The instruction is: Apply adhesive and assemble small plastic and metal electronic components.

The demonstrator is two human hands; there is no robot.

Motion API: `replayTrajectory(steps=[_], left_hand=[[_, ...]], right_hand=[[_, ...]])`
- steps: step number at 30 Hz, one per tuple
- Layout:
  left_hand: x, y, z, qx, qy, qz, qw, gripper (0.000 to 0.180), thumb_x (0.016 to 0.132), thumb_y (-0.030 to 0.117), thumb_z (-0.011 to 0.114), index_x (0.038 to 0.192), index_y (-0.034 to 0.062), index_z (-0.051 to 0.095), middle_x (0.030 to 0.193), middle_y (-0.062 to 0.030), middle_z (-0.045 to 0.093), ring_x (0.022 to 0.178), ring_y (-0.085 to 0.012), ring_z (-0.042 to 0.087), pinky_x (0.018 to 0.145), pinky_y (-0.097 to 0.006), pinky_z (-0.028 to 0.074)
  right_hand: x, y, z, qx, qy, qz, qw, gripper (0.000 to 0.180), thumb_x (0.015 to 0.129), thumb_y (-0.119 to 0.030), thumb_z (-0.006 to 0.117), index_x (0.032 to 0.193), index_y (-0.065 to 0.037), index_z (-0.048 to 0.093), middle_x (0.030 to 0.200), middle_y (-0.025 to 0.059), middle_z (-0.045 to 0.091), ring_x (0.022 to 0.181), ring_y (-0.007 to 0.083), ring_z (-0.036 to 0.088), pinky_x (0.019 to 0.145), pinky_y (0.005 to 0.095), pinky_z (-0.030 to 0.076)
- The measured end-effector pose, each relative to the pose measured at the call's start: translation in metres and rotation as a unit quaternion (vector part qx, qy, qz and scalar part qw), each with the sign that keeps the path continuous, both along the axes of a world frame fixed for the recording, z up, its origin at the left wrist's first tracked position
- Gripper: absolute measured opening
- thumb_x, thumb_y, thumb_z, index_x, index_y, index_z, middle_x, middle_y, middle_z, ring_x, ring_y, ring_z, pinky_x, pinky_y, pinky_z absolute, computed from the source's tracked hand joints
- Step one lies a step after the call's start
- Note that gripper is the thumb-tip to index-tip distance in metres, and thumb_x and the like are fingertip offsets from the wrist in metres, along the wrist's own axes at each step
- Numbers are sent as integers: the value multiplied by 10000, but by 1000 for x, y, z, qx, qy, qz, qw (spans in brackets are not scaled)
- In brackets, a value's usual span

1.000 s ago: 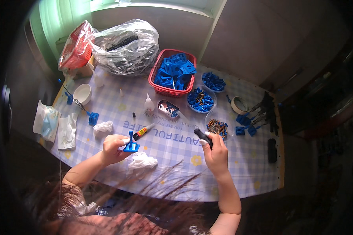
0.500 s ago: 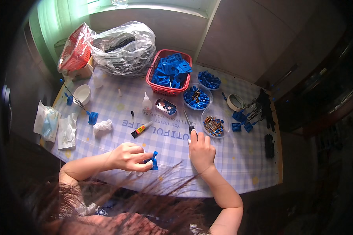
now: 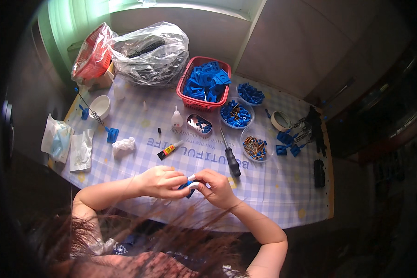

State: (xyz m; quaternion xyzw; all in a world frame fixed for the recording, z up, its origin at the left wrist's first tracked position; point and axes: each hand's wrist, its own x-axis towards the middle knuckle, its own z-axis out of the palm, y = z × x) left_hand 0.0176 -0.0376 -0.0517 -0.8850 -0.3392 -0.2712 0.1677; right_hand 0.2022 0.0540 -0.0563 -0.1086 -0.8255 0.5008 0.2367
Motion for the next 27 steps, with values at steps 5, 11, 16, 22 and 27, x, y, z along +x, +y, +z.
replayTrajectory(steps=[5,11,16,22,27], left_hand=[[-15,-18,8,-102,-76,95,987,348,611,253,635,892,95,503,860,-44,521,766,-182,527,624,-287,438],[-11,-41,14,-212,-36,159,963,387,595,279,660,902,104,502,887,-61,525,776,-220,512,631,-312,437],[-24,-46,2,-297,-65,166,938,327,554,132,632,860,110,519,870,-56,524,781,-220,509,670,-309,437],[-56,-57,12,-286,-41,218,932,321,531,91,627,838,95,535,875,-43,532,808,-206,502,705,-324,418],[-53,-61,22,-285,-29,233,929,294,546,113,634,824,93,541,875,-39,530,826,-196,494,716,-321,397]], right_hand=[[-8,5,4,227,11,-66,972,190,666,-36,588,852,-37,548,762,99,543,648,238,541,569,309,449],[-22,4,-10,306,32,-24,951,230,614,-9,615,835,-21,550,735,96,551,637,241,545,553,310,454],[-23,1,-14,247,-8,-59,967,272,609,-26,639,864,-25,546,761,88,544,652,198,551,550,296,460],[-21,2,-24,190,-31,-71,979,249,610,-33,644,843,-31,558,827,90,536,667,170,548,546,256,473],[-26,3,-22,187,-35,-81,978,217,607,-35,636,811,-33,565,787,92,543,679,194,544,554,277,458]])
